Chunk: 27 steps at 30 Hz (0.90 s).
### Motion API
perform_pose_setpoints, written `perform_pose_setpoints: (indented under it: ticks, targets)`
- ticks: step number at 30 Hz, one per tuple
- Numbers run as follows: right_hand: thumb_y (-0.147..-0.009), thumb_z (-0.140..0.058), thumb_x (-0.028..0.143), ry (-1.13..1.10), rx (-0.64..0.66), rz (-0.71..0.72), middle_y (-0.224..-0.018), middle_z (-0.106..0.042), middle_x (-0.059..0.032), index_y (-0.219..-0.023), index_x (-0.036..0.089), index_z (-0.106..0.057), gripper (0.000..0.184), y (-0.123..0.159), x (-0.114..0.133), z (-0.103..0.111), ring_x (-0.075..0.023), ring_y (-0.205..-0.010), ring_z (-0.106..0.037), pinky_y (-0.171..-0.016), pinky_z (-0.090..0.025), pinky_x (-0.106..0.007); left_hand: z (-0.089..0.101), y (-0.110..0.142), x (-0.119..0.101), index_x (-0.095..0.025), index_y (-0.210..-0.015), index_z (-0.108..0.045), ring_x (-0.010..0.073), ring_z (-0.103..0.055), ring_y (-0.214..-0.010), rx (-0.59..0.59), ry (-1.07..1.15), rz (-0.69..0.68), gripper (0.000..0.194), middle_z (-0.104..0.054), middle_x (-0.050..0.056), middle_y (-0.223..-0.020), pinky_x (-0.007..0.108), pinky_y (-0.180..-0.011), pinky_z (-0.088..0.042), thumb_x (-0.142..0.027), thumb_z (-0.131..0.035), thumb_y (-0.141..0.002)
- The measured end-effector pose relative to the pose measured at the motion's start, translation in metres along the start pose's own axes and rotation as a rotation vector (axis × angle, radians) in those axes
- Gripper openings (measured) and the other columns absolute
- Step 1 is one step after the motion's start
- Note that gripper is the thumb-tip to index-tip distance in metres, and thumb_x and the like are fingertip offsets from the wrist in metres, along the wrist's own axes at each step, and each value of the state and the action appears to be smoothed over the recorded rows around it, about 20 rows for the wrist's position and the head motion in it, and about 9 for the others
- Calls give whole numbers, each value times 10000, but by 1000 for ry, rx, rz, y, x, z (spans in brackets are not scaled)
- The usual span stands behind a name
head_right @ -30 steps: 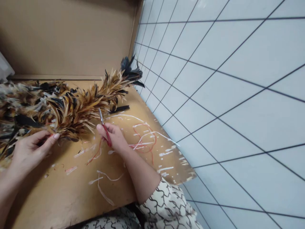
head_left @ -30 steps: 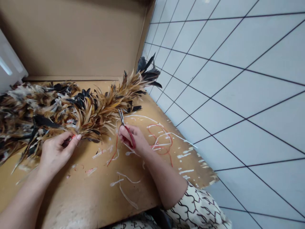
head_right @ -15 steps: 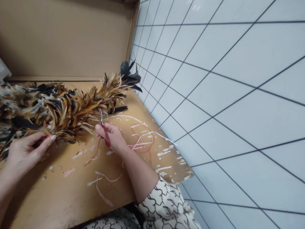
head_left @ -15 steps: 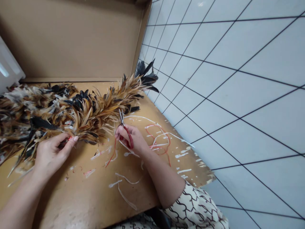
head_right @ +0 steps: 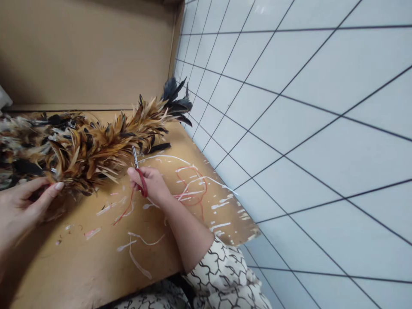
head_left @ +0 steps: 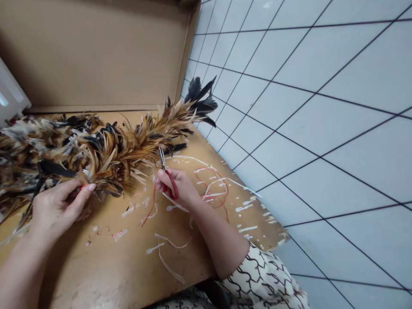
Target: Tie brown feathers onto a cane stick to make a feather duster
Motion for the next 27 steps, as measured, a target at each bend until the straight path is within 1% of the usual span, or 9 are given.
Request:
perform_pose_setpoints:
  ticks: [2,3,6,10,15,19,24,26,27]
  targets:
    - [-634,-629,622,36,9,-3,-481,-505,36,-538,163,-526,480,1,-1,0,-52,-432,-414,-466,-292,-215,5,-1,-7,-188,-552,-578,44,-421,-310,-44,-42,-130,437,-504,-57,-390,140,-345,-290,-527,-472,-806]
    - [-645,-617,627,60,13,-8,-468,-495,37,-524,163,-515,490,2,-1,0,-51,-421,-400,-456,-279,-217,7,-1,-10,-186,-574,-584,48,-443,-321,-55,-65,-170,425,-525,-52,-405,139,-348,-298,-510,-466,-822]
    - [-675,-587,630,120,29,-17,-432,-472,37,-492,164,-491,511,5,-1,0,-46,-386,-360,-432,-236,-223,11,-3,-12,-179,-618,-596,60,-488,-351,-87,-118,-207,415,-574,-34,-446,144,-354,-316,-498,-453,-842]
    - [-675,-576,638,96,27,-14,-422,-462,38,-488,168,-483,515,5,1,0,-48,-377,-350,-425,-231,-227,14,-3,-10,-183,-632,-614,73,-464,-339,-124,-138,-199,450,-583,-26,-462,172,-358,-325,-544,-432,-830]
    - [-664,-591,627,92,1,-6,-459,-484,36,-512,166,-505,493,4,4,1,-52,-415,-381,-445,-268,-219,14,-3,3,-204,-658,-637,89,-476,-363,-73,-113,-61,428,-593,-28,-489,196,-375,-331,-583,-471,-766]
    - [-653,-596,633,107,1,-20,-409,-453,42,-473,174,-471,508,7,7,2,-46,-372,-334,-408,-219,-220,9,-2,15,-227,-647,-637,111,-492,-395,35,-22,93,343,-575,-41,-474,218,-412,-369,-554,-541,-688]
    - [-624,-609,644,157,54,-60,-401,-440,46,-470,172,-486,511,9,10,2,-40,-361,-313,-391,-195,-216,5,2,29,-246,-628,-639,133,-510,-426,81,88,292,292,-559,-48,-454,240,-431,-403,-529,-614,-561]
    - [-616,-611,648,168,29,-31,-428,-466,37,-484,171,-498,507,7,16,8,-46,-379,-348,-402,-225,-215,2,3,32,-250,-618,-643,139,-526,-450,122,126,360,277,-571,-48,-462,237,-429,-411,-517,-629,-541]
    - [-620,-603,651,153,-15,-5,-445,-480,31,-495,172,-503,505,5,20,14,-50,-393,-368,-411,-241,-216,2,3,33,-253,-620,-650,143,-539,-469,144,140,388,271,-581,-47,-471,234,-428,-415,-511,-636,-536]
Point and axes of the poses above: each hand's wrist, its own y-axis away from the middle knuckle, its own z-axis out of the back of the hand, x = y × z, the point moved 7 cm from there along -y, towards the middle knuckle
